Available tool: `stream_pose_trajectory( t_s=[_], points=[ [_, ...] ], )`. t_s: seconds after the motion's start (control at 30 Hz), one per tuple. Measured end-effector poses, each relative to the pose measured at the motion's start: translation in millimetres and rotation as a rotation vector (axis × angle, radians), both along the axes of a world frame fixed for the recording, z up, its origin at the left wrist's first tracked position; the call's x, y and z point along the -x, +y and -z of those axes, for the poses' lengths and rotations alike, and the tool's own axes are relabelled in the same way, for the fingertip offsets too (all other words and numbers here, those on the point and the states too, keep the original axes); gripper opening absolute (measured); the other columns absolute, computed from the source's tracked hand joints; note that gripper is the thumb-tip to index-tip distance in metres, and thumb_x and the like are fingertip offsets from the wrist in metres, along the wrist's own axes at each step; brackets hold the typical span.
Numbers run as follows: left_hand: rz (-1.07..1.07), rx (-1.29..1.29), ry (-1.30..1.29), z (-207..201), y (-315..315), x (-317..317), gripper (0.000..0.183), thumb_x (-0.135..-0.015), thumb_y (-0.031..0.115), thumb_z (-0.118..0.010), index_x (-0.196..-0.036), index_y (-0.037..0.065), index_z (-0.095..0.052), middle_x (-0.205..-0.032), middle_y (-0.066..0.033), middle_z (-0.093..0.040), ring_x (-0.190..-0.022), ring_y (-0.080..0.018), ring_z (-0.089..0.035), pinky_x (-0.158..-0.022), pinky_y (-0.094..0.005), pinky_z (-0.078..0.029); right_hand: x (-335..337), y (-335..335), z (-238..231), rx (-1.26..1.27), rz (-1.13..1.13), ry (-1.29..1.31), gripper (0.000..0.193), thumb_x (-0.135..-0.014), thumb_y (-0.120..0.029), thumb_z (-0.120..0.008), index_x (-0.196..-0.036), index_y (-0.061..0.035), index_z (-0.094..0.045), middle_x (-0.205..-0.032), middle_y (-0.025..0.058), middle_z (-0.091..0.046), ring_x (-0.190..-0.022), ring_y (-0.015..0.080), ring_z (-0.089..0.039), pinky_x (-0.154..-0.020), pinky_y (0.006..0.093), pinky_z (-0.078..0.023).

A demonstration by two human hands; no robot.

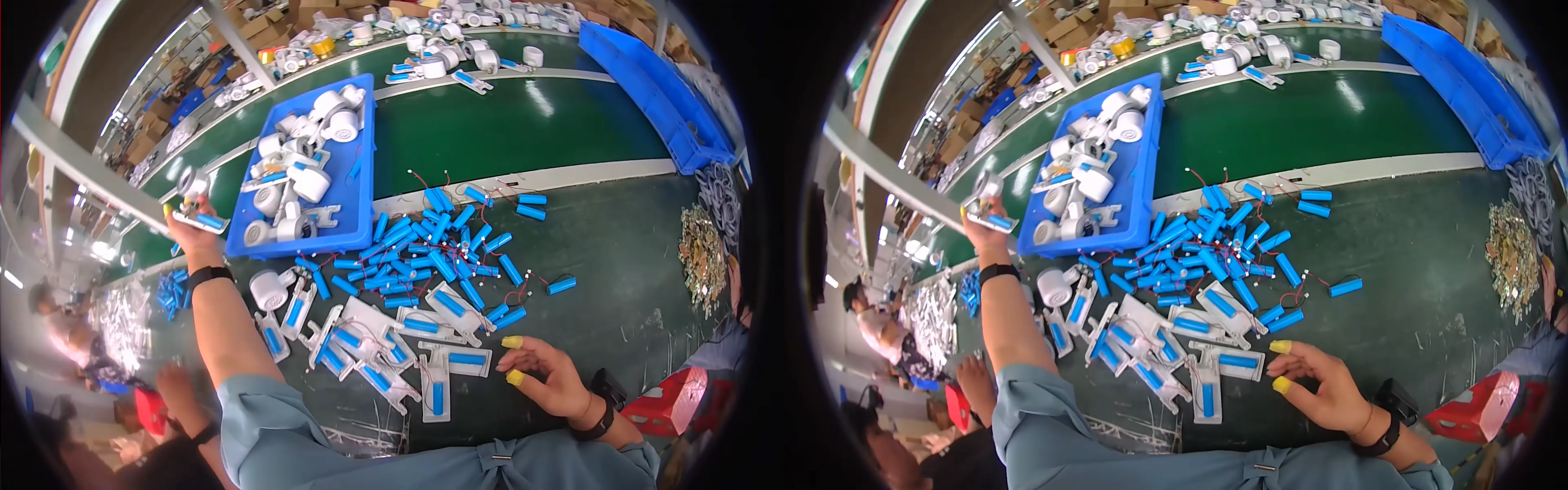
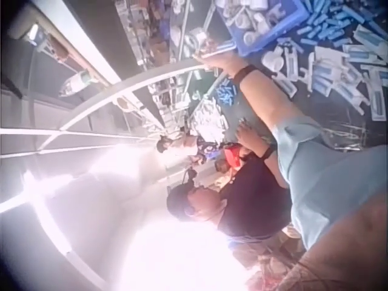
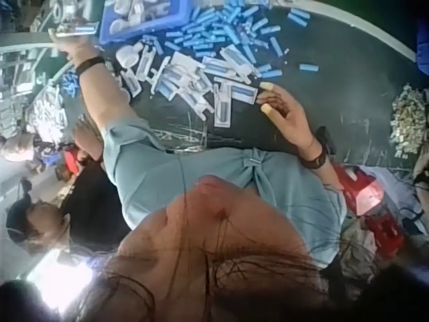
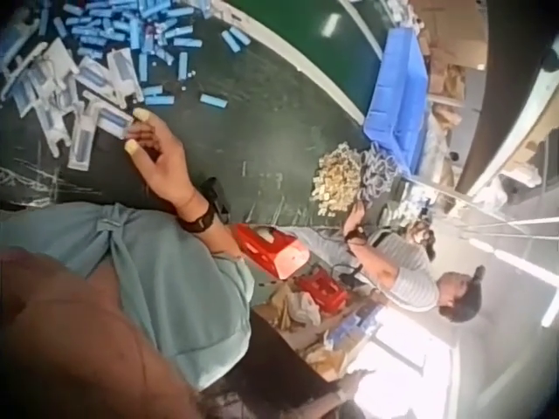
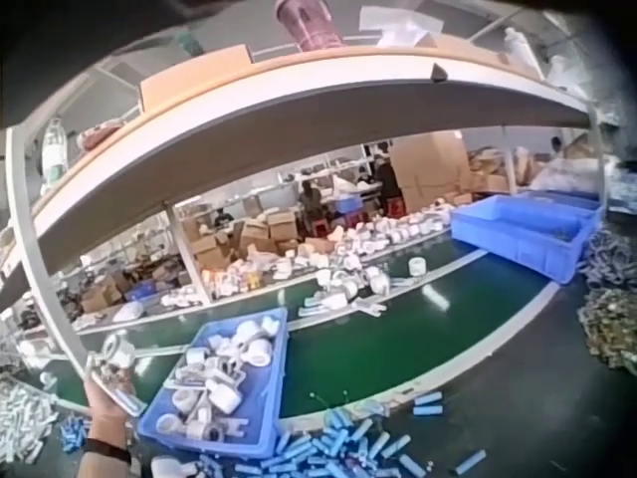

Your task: The person assembles handheld fans by connecting a battery to a circuit board within a motor housing, fitting the housing into a handle, and snapping on a plastic cover.

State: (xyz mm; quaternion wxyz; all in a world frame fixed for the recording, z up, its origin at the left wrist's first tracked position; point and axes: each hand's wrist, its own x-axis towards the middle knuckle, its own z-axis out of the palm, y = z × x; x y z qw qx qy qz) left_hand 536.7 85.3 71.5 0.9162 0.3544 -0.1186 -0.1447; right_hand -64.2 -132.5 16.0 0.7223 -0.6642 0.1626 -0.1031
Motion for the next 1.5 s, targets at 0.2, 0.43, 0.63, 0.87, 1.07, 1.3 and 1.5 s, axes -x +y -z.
stream_pose_trajectory(
  t_s=[0.2, 0.43, 0.63, 0.87, 1.07, 1.3, 1.5],
  points=[
    [-0.202, -0.035, 0.146, 58.5, 25.2, -77.5, 0.069, -0.096, 0.054, -0.050, -0.123, -0.009, -0.045, -0.104, -0.0234, -0.057, -0.076, -0.0312, -0.060, -0.064, -0.0372, -0.056, 2.6, -0.3, 12.3, -0.009, 0.052, 0.041, 0.049, -0.090, 0.006, -0.060, -0.137, 0.0014, -0.046, -0.113, 0.0121, -0.065, -0.106, 0.0182, -0.064, -0.094, 0.0315, -0.050],
    [-0.376, -0.208, 0.167, 45.3, -7.1, -70.5, 0.090, -0.088, 0.043, -0.067, -0.145, 0.001, -0.011, -0.145, -0.0222, -0.018, -0.117, -0.0453, -0.049, -0.099, -0.0606, -0.047, 1.5, 0.6, 12.6, 0.041, 0.036, 0.029, 0.048, -0.090, 0.004, -0.061, -0.136, 0.0006, -0.048, -0.112, 0.0113, -0.066, -0.103, 0.0168, -0.064, -0.091, 0.0304, -0.051],
    [-0.658, -1.248, -0.608, 27.4, -72.5, -70.7, 0.057, -0.083, 0.044, -0.072, -0.110, -0.005, -0.068, -0.104, -0.0170, -0.070, -0.095, -0.0261, -0.064, -0.088, -0.0349, -0.048, 6.0, -0.4, 13.7, 0.087, 0.035, -0.006, 0.045, -0.090, 0.002, -0.062, -0.133, 0.0004, -0.052, -0.109, 0.0112, -0.066, -0.099, 0.0159, -0.065, -0.087, 0.0295, -0.053],
    [-0.337, -1.474, -1.297, 41.6, -226.2, 10.1, 0.061, -0.077, 0.025, -0.071, -0.130, -0.002, -0.056, -0.132, -0.0285, -0.055, -0.125, -0.0421, -0.052, -0.107, -0.0448, -0.041, 12.4, -8.5, 14.9, 0.156, 0.083, -0.045, 0.043, -0.089, 0.004, -0.063, -0.131, -0.0003, -0.055, -0.108, 0.0123, -0.067, -0.096, 0.0168, -0.066, -0.083, 0.0297, -0.054],
    [-0.329, -1.900, -1.110, 54.4, -242.5, -13.2, 0.071, -0.080, 0.022, -0.059, -0.145, 0.003, -0.038, -0.136, -0.0281, -0.053, -0.126, -0.0461, -0.051, -0.105, -0.0495, -0.041, 15.3, -8.5, 17.7, -0.050, 0.041, -0.084, 0.043, -0.087, 0.004, -0.065, -0.129, -0.0008, -0.055, -0.106, 0.0116, -0.066, -0.095, 0.0183, -0.067, -0.083, 0.0300, -0.055],
    [-0.569, -1.949, -1.279, 52.6, -239.8, -20.0, 0.037, -0.082, 0.024, -0.060, -0.112, 0.007, -0.070, -0.103, -0.0235, -0.070, -0.101, -0.0412, -0.065, -0.089, -0.0461, -0.051, 13.9, -14.7, 13.4, 0.001, -0.056, -0.011, 0.039, -0.086, -0.003, -0.069, -0.123, -0.0004, -0.057, -0.103, 0.0087, -0.067, -0.088, 0.0182, -0.065, -0.078, 0.0294, -0.055],
    [-0.299, -1.309, -0.853, -10.9, -198.8, -12.6, 0.031, -0.085, 0.025, -0.065, -0.100, -0.002, -0.071, -0.079, -0.0080, -0.068, -0.075, -0.0197, -0.064, -0.073, -0.0331, -0.049, 14.7, -6.2, 16.3, 0.039, -0.046, -0.087, 0.034, -0.087, -0.003, -0.068, -0.119, -0.0002, -0.058, -0.100, 0.0087, -0.067, -0.083, 0.0180, -0.066, -0.072, 0.0284, -0.055]
  ],
)
